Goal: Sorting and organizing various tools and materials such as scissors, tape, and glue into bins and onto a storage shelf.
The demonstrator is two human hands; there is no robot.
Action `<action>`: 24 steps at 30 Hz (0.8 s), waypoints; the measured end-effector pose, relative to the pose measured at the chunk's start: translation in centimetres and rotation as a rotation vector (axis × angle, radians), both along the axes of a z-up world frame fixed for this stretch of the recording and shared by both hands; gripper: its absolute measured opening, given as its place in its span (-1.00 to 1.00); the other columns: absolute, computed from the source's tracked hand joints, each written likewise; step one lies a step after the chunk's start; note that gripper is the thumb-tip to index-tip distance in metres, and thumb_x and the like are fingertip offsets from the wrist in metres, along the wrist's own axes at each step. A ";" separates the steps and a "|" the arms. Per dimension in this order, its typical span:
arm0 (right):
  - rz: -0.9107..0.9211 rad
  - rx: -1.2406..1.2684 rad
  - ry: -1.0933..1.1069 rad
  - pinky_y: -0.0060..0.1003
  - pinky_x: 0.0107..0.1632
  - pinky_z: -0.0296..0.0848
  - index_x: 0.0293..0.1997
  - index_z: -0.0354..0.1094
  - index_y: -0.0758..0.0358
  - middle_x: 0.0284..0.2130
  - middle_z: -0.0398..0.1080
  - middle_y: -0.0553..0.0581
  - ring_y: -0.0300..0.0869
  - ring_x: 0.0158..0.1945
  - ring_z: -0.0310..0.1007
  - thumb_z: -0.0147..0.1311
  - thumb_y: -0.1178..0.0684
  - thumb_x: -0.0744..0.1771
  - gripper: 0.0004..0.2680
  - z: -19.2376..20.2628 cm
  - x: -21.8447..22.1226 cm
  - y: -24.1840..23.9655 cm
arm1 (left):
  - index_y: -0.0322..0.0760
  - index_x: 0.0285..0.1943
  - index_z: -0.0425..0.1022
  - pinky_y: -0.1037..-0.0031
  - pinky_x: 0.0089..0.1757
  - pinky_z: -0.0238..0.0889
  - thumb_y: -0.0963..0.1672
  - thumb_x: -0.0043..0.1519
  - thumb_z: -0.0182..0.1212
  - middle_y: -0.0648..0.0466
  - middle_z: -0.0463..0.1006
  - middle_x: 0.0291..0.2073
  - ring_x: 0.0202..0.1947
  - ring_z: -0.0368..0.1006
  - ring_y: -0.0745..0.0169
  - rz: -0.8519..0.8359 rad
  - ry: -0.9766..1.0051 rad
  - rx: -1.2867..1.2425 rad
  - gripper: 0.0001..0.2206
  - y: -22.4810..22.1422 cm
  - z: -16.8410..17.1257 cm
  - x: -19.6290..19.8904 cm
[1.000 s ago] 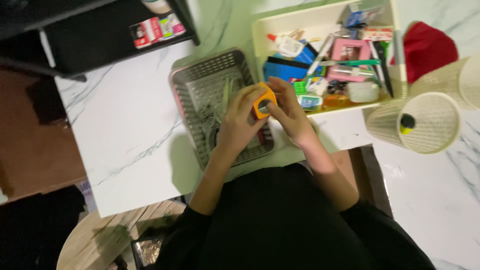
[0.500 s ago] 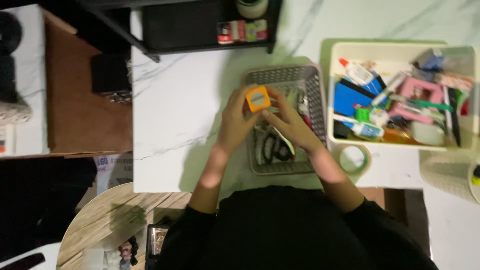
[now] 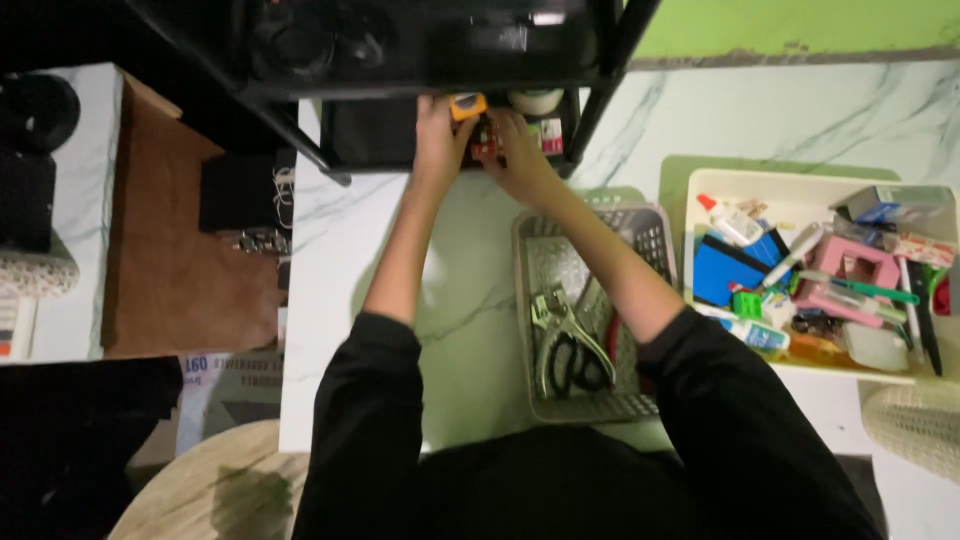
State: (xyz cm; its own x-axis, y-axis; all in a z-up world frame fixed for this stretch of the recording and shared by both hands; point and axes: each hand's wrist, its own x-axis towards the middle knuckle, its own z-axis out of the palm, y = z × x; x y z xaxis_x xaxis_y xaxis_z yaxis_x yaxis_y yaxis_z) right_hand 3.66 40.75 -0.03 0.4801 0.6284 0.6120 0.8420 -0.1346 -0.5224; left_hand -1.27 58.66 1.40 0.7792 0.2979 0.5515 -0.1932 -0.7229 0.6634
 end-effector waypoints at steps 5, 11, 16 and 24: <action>-0.143 -0.250 0.116 0.08 0.16 0.41 0.06 0.33 0.34 -0.06 0.44 0.38 0.22 0.06 0.40 0.14 0.04 0.37 -0.78 -8.6 9.1 5.5 | -0.12 0.09 0.62 0.07 0.03 0.30 -0.13 0.30 0.23 -0.21 0.59 -0.04 0.01 0.47 -0.25 0.023 0.083 0.538 -0.79 9.6 -17.2 12.3; -0.057 -0.076 0.240 0.07 -0.07 0.40 -0.07 0.45 0.39 -0.22 0.51 0.42 0.27 -0.13 0.48 0.12 0.09 0.30 -0.80 -3.2 7.9 5.2 | -0.33 0.11 0.57 0.00 0.12 0.22 -0.05 0.32 0.11 -0.27 0.58 0.03 0.08 0.44 -0.33 0.072 0.091 0.544 -0.69 10.0 -18.7 15.1; -0.186 -0.216 0.124 0.06 0.08 0.41 -0.16 0.39 0.41 -0.22 0.46 0.43 0.28 -0.02 0.44 0.24 0.10 0.32 -0.83 -3.4 5.2 3.0 | -0.42 0.16 0.52 0.04 0.09 0.21 -0.06 0.36 0.13 -0.35 0.51 0.09 0.11 0.39 -0.41 -0.017 0.171 0.195 -0.67 6.6 -14.7 11.7; 0.148 -0.229 0.395 -0.08 0.07 0.46 0.31 0.19 0.32 0.01 0.38 0.36 0.16 0.04 0.48 0.16 0.14 0.33 -0.61 8.2 -4.4 -10.0 | -0.29 0.19 0.47 0.30 -0.11 0.42 -0.17 0.34 0.23 -0.11 0.48 0.09 -0.15 0.52 -0.03 -0.068 0.042 -0.069 -0.75 -9.7 4.3 -5.1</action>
State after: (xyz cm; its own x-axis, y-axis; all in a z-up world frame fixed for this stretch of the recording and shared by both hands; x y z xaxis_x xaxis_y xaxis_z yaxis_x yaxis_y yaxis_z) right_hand -0.74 30.74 8.13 0.5431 0.8051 0.2386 0.6041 -0.1773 -0.7769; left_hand -6.38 48.96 5.66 0.8211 0.2797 0.4976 -0.2110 -0.6613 0.7198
